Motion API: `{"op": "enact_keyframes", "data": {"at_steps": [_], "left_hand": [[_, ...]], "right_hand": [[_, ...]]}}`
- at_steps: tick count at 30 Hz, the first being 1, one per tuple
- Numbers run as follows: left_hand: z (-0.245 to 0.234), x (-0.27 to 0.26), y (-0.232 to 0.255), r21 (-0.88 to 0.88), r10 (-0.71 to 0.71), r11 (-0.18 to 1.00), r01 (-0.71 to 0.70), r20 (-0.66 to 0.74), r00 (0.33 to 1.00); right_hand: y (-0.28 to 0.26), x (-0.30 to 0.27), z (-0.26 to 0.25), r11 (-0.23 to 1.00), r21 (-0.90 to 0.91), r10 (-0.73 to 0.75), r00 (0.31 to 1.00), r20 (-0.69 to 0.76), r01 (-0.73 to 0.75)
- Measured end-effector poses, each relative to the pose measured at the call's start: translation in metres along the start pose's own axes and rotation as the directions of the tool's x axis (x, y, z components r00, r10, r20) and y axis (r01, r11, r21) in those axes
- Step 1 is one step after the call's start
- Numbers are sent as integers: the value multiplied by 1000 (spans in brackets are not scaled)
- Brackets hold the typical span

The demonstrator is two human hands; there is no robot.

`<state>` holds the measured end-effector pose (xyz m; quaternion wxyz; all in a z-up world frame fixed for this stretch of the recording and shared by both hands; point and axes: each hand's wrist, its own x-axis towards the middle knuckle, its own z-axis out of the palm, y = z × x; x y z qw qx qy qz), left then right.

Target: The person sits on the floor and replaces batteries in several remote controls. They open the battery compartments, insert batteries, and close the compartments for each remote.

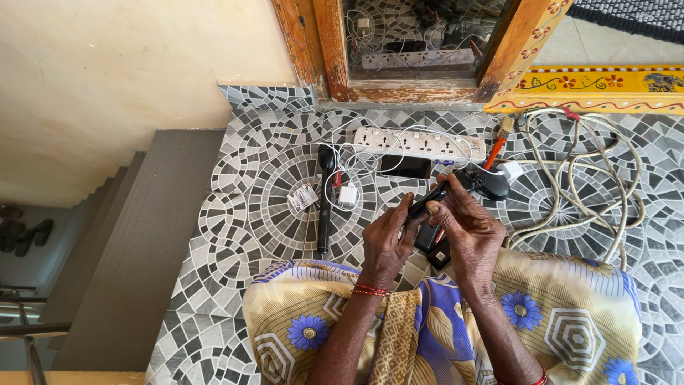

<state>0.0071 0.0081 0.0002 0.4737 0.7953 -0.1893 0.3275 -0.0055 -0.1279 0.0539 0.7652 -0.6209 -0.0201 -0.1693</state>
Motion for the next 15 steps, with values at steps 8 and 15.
{"op": "enact_keyframes", "data": {"at_steps": [8,15], "left_hand": [[8,-5,-2,139,95,986,-93,-12,995],[30,-25,-7,199,54,979,-46,-32,998]], "right_hand": [[-15,-3,0,994,-103,18,999,-41,-22],[-10,0,1,993,-101,51,995,-89,-60]]}}
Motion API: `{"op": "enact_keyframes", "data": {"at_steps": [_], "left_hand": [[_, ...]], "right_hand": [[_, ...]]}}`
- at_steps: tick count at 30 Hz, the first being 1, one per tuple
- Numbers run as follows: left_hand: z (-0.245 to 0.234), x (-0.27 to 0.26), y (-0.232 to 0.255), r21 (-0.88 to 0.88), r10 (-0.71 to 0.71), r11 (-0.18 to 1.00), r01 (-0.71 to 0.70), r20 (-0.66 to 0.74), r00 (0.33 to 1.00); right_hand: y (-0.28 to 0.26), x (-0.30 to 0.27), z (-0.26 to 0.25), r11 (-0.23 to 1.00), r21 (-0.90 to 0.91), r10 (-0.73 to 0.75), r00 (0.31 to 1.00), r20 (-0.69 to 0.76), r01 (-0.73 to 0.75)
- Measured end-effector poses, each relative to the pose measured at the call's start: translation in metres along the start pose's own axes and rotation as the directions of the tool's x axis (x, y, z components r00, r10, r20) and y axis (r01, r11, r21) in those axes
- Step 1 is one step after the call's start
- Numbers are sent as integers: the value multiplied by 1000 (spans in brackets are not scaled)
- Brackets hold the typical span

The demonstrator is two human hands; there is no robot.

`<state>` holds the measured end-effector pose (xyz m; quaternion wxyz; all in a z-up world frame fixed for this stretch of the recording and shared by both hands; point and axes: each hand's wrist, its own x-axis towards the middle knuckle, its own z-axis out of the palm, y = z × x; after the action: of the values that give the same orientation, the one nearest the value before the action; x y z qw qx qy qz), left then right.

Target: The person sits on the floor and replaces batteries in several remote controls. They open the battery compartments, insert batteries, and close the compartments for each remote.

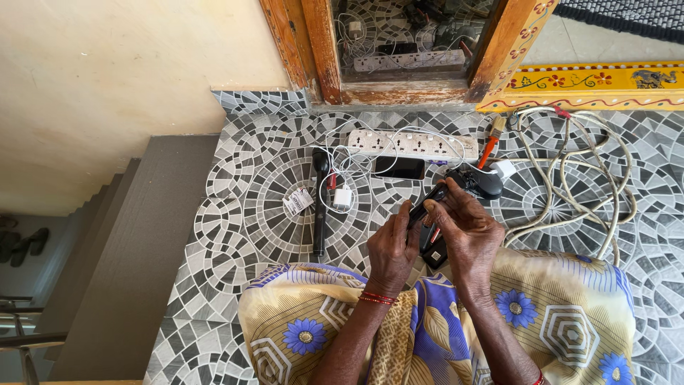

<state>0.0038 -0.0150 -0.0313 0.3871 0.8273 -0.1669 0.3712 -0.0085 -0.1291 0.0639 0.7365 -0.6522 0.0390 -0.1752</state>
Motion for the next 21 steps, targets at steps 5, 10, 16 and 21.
{"op": "enact_keyframes", "data": {"at_steps": [5,10,16,21], "left_hand": [[4,8,-10,-256,-349,886,387,184,919],[-15,29,-31,-481,-423,417,771,648,633],[-29,35,-27,-359,-331,450,818,783,526],[-33,38,-26,-304,-278,483,821,836,473]], "right_hand": [[-4,15,-29,985,-39,-172,982,-79,170],[-15,53,-51,848,-266,-273,809,520,457],[-26,74,-41,294,-459,57,464,884,838],[-31,76,-30,365,-307,135,276,952,879]]}}
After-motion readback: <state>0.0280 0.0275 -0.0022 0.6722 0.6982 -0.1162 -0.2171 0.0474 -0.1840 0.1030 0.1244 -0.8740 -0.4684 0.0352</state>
